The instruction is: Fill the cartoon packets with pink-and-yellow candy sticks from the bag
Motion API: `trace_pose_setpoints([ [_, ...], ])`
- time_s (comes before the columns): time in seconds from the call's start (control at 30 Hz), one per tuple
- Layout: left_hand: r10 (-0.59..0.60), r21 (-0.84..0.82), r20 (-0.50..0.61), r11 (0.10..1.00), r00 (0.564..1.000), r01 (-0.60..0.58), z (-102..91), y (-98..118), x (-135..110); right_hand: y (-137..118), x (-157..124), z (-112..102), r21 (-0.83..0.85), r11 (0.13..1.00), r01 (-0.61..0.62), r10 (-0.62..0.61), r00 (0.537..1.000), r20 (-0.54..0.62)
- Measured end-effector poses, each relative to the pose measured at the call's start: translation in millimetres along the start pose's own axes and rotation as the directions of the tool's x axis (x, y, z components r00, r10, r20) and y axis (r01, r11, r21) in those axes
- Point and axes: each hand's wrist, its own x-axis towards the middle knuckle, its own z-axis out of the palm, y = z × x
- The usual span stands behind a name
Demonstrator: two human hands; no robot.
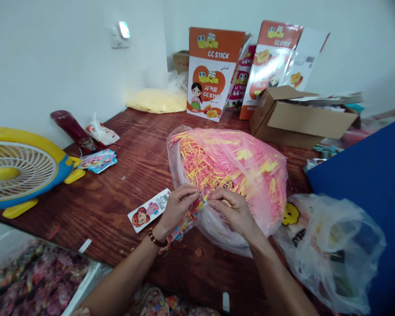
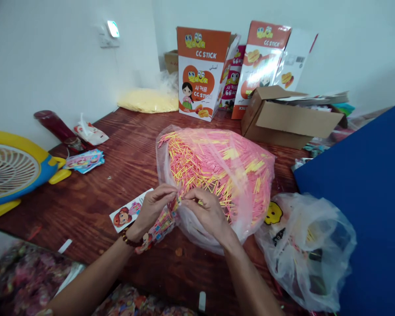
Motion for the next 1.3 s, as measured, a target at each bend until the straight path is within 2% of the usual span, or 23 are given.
trace_pose_setpoints([
  [0.13,-0.001,-0.014,-0.034,1.000,0.999,0.001,0.4,-0.5,0.8,-3.5,2.5,2.2,0.091,0.994,-0.064,0.071,0.994,-0.077],
  [0.27,-0.094,-0.093,-0.060,0.992,0.994,0.089,-2.1,-4.7,-0.3,-1.1,4.2,3.3,0.233,0.965,-0.119,0.131,0.991,-0.036],
  [0.37,-0.233,-0.184,0.025,0.955,0.972,0.233,-4.5,-1.4,-0.6,4.2,4.5,4.8,0.291,0.944,-0.156,0.173,0.984,-0.032],
  [0.47,-0.365,-0.221,0.195,0.888,0.910,0.403,-6.1,4.8,0.0,8.6,3.4,8.0,0.288,0.945,-0.157,0.178,0.983,-0.050],
  [0.53,-0.409,-0.211,0.259,0.860,0.875,0.464,-6.4,6.4,-0.1,9.6,2.6,10.5,0.272,0.950,-0.152,0.175,0.983,-0.060],
  [0.57,-0.413,-0.206,0.264,0.859,0.872,0.469,-6.2,6.0,-0.4,9.5,2.3,11.6,0.273,0.949,-0.157,0.177,0.983,-0.050],
  [0.67,-0.380,-0.178,0.231,0.889,0.896,0.422,-5.2,1.8,-2.1,6.4,1.8,13.4,0.309,0.934,-0.178,0.191,0.981,-0.015],
  [0.77,-0.339,-0.112,0.207,0.924,0.918,0.367,-4.1,-2.0,-4.3,0.9,1.5,12.3,0.294,0.946,-0.136,0.162,0.985,-0.065],
  [0.87,-0.330,-0.093,0.207,0.931,0.921,0.354,-3.7,-2.3,-6.1,-3.8,2.3,7.9,0.130,0.991,-0.043,0.055,0.994,-0.089],
  [1.0,-0.324,-0.098,0.201,0.932,0.924,0.348,-3.5,1.0,-7.2,-8.2,7.0,0.3,-0.057,0.997,0.059,-0.061,0.998,-0.025],
  [1.07,-0.309,-0.097,0.202,0.938,0.929,0.333,-3.4,3.1,-7.6,-11.4,10.6,-3.1,-0.065,0.998,0.018,-0.017,1.000,0.012],
  [1.13,-0.292,-0.091,0.202,0.945,0.935,0.315,-3.3,5.1,-8.1,-15.9,14.0,-6.1,-0.016,0.997,-0.075,0.076,0.995,0.058],
  [1.3,-0.237,-0.028,0.180,0.969,0.955,0.246,-3.2,6.5,-10.7,-27.3,19.9,-12.8,0.089,0.967,-0.239,0.220,0.959,0.180],
])
